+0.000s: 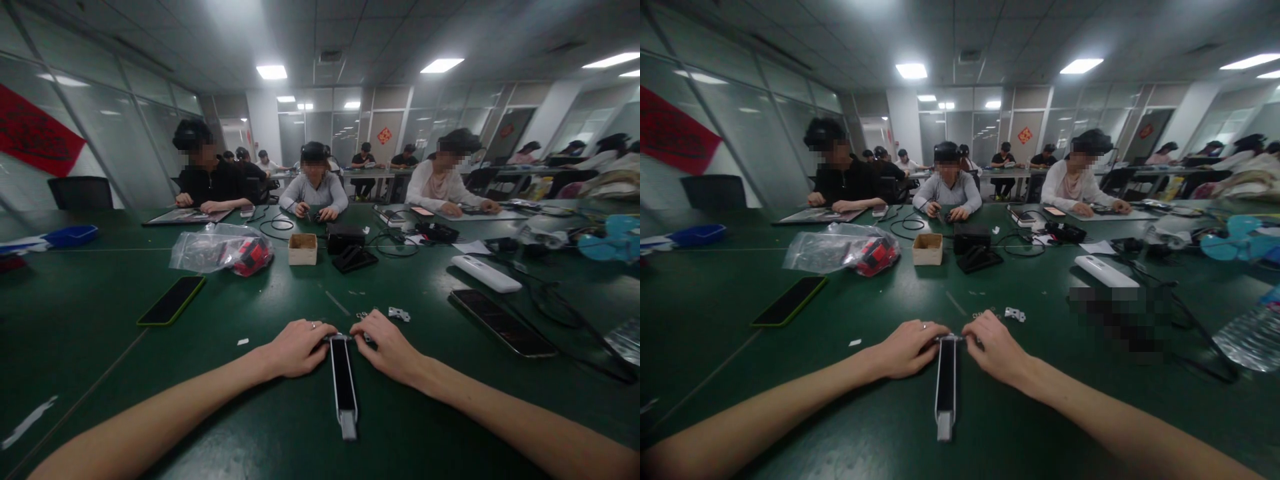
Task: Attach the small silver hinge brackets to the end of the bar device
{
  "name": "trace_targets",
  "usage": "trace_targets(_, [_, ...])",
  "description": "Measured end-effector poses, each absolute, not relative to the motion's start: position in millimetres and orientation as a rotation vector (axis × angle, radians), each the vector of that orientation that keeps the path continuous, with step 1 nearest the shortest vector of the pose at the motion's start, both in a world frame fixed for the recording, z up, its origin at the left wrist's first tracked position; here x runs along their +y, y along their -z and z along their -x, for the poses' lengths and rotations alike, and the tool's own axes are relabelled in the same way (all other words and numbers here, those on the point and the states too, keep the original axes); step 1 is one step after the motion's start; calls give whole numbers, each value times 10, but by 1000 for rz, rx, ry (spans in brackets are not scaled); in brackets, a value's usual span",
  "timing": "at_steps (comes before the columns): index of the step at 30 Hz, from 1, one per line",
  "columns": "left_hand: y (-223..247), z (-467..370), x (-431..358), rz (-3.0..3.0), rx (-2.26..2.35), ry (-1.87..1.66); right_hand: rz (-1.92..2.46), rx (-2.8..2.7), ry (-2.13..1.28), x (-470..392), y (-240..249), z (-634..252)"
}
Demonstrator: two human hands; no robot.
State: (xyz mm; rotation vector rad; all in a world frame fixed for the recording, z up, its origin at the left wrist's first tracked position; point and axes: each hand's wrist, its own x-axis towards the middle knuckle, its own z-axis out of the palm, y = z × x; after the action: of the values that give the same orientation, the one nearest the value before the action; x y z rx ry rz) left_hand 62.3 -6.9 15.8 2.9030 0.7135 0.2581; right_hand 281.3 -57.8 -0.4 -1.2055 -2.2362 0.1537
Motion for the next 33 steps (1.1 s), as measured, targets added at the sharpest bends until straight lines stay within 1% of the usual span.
trace_targets(16, [-140,-626,-61,-2928,699,-247,1066,-2265,-185,-584,12,-2868])
trace_targets(33, [-156,-633,-70,-2898,705,-261,1131,-2262,-215,-577,12,-2872])
